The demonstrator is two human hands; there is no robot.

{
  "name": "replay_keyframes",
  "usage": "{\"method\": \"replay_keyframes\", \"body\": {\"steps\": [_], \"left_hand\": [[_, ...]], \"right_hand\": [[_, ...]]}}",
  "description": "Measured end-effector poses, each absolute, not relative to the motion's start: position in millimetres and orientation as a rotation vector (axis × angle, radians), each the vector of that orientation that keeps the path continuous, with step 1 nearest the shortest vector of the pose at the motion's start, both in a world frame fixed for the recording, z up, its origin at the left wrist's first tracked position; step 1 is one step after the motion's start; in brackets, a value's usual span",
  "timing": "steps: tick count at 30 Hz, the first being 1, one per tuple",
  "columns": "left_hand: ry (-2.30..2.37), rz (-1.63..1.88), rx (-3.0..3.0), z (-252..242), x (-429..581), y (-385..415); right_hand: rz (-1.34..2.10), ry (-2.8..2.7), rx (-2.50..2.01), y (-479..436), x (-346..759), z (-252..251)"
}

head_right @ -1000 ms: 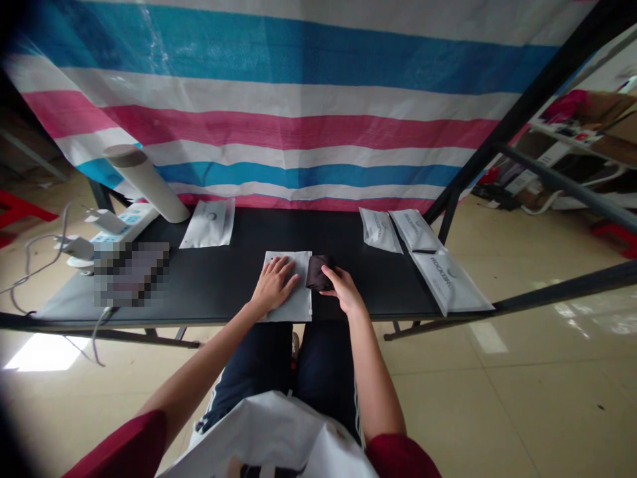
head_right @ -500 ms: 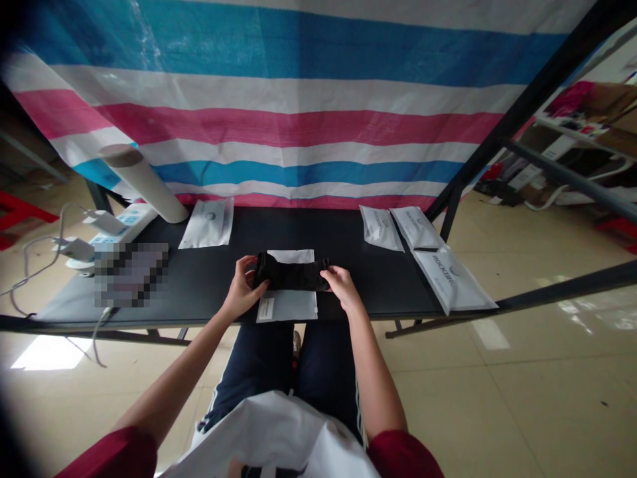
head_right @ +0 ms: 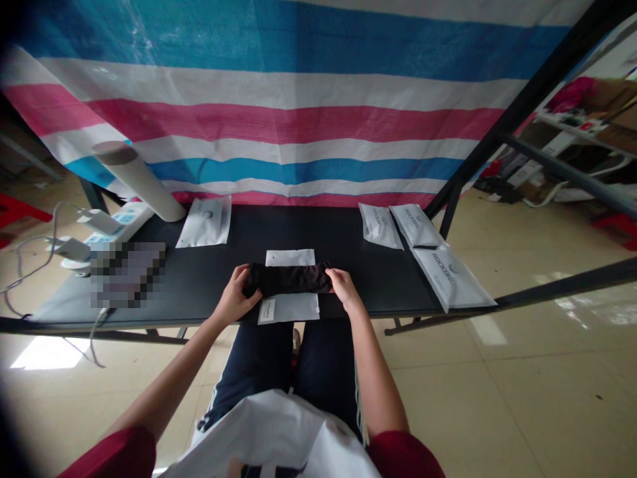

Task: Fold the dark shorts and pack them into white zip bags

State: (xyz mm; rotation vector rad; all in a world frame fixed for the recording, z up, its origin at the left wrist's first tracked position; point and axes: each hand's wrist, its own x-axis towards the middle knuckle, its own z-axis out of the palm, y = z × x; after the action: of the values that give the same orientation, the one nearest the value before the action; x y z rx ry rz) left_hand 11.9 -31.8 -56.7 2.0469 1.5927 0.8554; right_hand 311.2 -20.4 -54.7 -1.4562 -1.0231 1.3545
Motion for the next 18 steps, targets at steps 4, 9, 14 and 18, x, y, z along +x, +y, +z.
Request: {"method": "replay_keyframes", "body": {"steps": [4, 9, 14, 18], "left_hand": [[1.607, 0.83, 2.105, -61.3, 10.4, -28.8], [1.61, 0.824, 2.162, -60.6, 10.5, -28.0], [1.63, 0.728, 2.216, -55.8, 13.8, -27.1], [1.686, 0.624, 2.266, -55.2, 17.1, -22.3]], "right_hand": [[1.429, -0.994, -1.412, -19.7, 311.1, -50.9], [1.446, -0.984, -1.407, -19.1, 310.2, -47.0], [1.453, -0.986, -1.433, -16.4, 309.1, -45.3], [1.367, -1.061, -1.526, -14.9, 307.5, -47.5]]}}
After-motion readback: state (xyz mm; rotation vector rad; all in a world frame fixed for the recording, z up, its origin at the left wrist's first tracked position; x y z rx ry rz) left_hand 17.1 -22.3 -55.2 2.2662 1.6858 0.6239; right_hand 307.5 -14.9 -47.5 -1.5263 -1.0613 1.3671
